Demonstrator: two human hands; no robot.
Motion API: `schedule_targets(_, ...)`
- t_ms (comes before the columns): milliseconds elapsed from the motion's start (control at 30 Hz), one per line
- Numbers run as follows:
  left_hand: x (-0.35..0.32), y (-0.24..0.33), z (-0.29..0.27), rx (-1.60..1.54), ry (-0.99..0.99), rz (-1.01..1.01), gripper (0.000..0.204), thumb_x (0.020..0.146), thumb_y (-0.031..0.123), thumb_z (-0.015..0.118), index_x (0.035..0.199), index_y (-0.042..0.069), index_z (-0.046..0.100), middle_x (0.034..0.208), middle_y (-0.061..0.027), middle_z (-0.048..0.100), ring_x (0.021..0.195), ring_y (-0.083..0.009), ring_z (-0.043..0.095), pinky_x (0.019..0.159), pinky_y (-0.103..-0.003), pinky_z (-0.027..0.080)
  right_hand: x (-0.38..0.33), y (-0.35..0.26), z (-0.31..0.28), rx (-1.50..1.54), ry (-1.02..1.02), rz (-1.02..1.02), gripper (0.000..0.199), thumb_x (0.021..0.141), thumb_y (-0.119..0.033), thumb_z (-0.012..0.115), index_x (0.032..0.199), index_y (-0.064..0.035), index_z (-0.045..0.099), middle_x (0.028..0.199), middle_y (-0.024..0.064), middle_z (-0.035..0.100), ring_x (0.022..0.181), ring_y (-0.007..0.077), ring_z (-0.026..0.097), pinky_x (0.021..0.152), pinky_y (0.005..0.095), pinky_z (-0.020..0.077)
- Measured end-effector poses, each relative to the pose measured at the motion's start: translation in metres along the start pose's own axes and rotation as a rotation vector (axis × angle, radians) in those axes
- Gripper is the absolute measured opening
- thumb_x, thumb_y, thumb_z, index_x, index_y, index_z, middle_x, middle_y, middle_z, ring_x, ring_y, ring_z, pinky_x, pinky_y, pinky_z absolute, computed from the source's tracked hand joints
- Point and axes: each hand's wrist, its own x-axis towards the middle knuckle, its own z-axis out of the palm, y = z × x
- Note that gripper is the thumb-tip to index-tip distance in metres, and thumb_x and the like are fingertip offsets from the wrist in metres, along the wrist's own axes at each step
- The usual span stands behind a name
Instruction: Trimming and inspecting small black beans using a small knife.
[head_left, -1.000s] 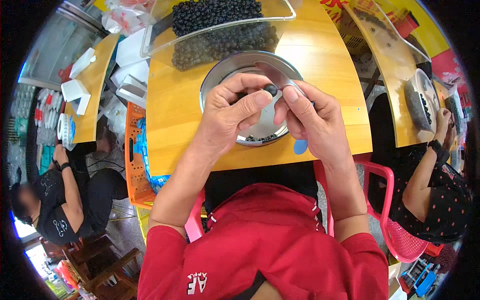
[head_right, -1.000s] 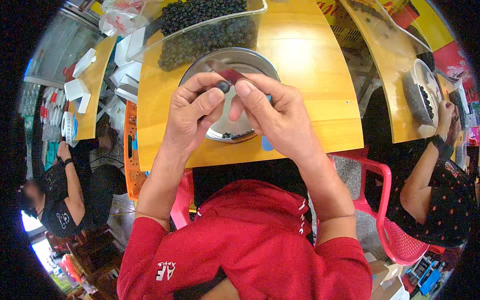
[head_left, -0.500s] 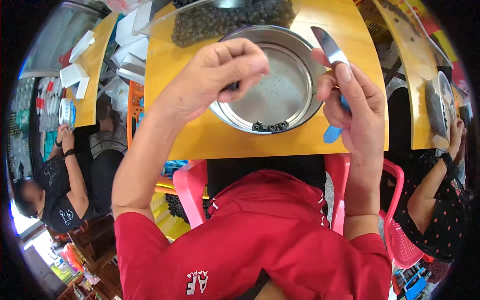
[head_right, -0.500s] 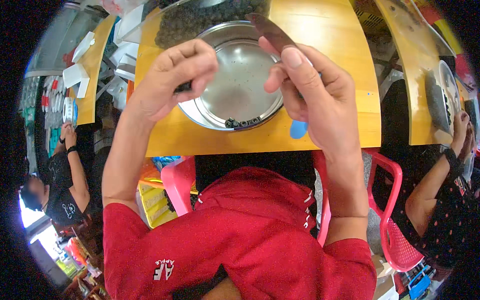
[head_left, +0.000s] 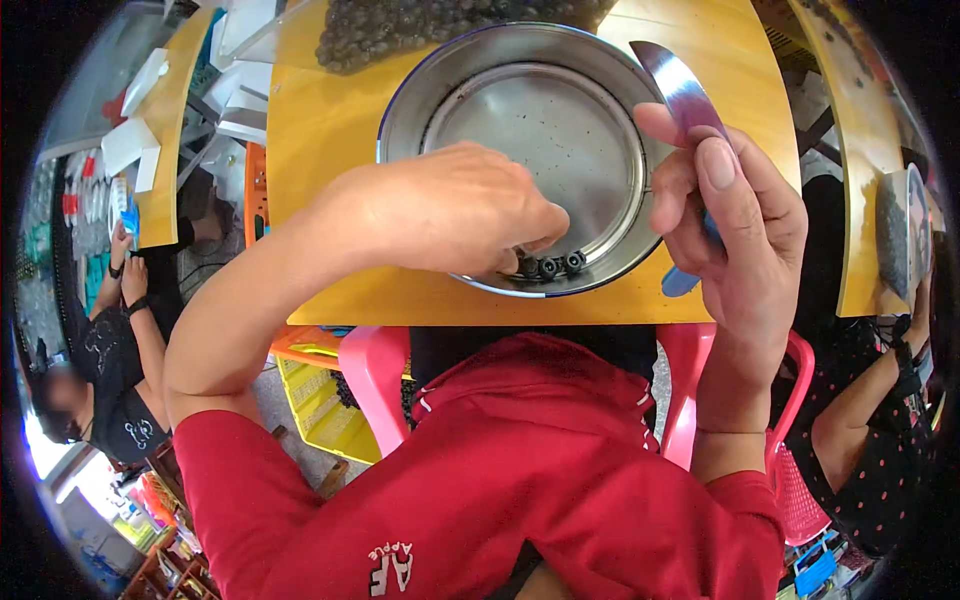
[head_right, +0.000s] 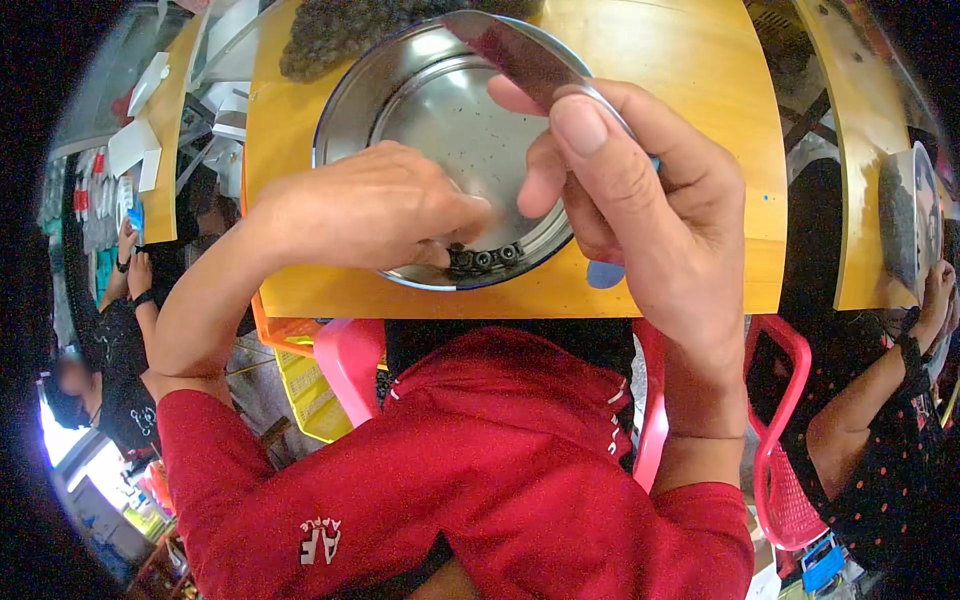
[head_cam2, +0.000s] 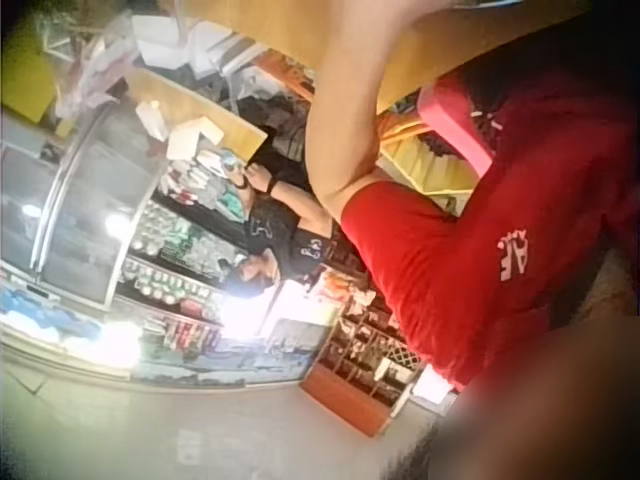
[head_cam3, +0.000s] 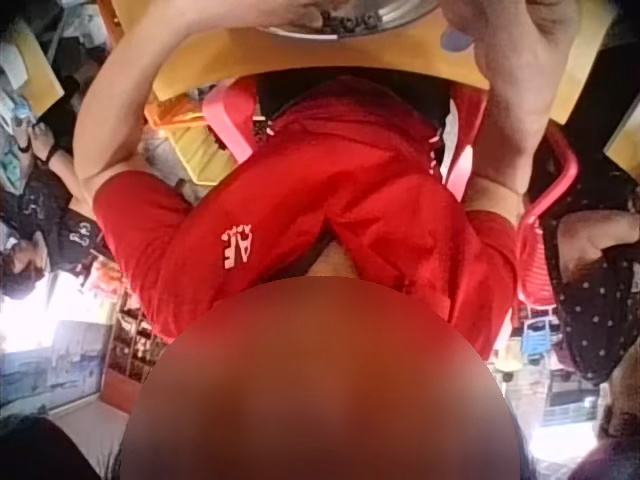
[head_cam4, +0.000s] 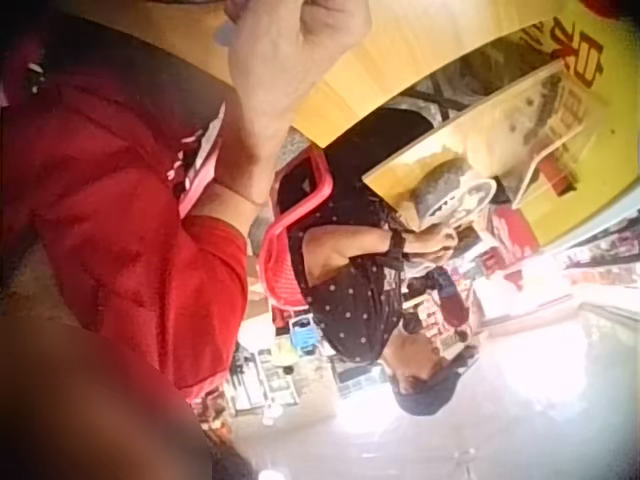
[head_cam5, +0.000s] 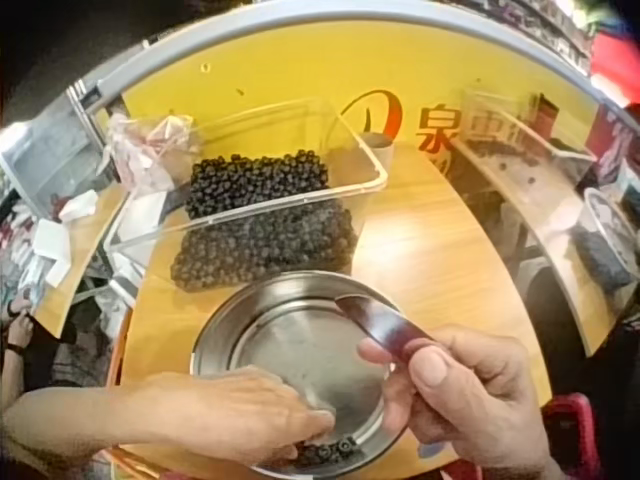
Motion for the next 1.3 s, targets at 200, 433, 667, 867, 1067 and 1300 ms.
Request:
schedule_targets(200,0.002,-0.002,-0.004,-0.102,0.069,-0.051,0.017,0.074,0.012,0.064,0.086,0.0,0.059,0.072,-0.0161,0.061,0.074,-0.034,0.06,0.066,-0.043,0.046,0.001,-0.002,-0.005,-0.002,-0.023,0.007,0.034,0.098,-0.019,0.045,0.116,0.0069,0.058,0.071,0.0029,0.058,0.042,0.0002,0.027,0.04,0.018,0.0197)
schedule_targets(433,-0.016,0.001,-0.011,-0.618,0.578,0.018,0.018,0.079,0.014,0.07,0.09,0.003,0.06,0.065,0.0008,0.05,0.062,-0.009,0.048,0.058,-0.025,0.039,-0.004,-0.001,0.002,-0.022,0.041,0.035,0.031,0.096,-0.018,0.051,0.115,0.0049,0.059,0.074,0.0024,0.06,0.044,-0.0004,0.03,0.041,0.0172,0.0213)
schedule_targets(667,-0.023,0.022,0.006,-0.914,0.916,0.095,0.02,0.081,0.013,0.072,0.096,0.007,0.059,0.071,0.0066,0.05,0.064,-0.0008,0.044,0.058,-0.017,0.034,-0.016,0.004,0.019,0.117,0.073,0.105,0.026,0.091,-0.016,0.062,0.11,0.0014,0.061,0.078,0.004,0.064,0.045,0.0,0.034,0.04,0.0176,0.0238)
schedule_targets(867,-0.017,0.034,0.021,-1.064,0.983,0.157,0.023,0.08,0.012,0.072,0.097,0.006,0.058,0.08,0.0032,0.056,0.069,-0.0029,0.046,0.061,-0.017,0.034,-0.018,0.002,0.026,0.318,0.019,0.143,0.021,0.09,-0.016,0.063,0.104,-0.0006,0.062,0.065,-0.002,0.053,0.044,0.0006,0.031,0.04,0.0179,0.0226)
schedule_targets(1067,-0.017,0.045,0.025,-0.924,1.064,0.151,0.021,0.085,0.011,0.067,0.102,0.003,0.058,0.076,0.0033,0.055,0.07,-0.0036,0.048,0.063,-0.019,0.039,-0.02,-0.002,0.026,0.325,0.009,0.111,0.017,0.089,-0.017,0.064,0.098,-0.0018,0.061,0.059,-0.0055,0.046,0.044,0.0003,0.031,0.04,0.0179,0.0222)
schedule_targets(1300,-0.015,0.053,0.034,-0.791,1.122,0.124,0.019,0.085,0.01,0.068,0.102,0.002,0.062,0.075,0.0033,0.054,0.07,-0.0044,0.048,0.064,-0.02,0.039,-0.024,-0.006,0.032,0.217,0.063,0.067,0.015,0.089,-0.015,0.065,0.095,-0.0023,0.061,0.061,-0.0046,0.048,0.044,0.0002,0.032,0.04,0.0177,0.0221)
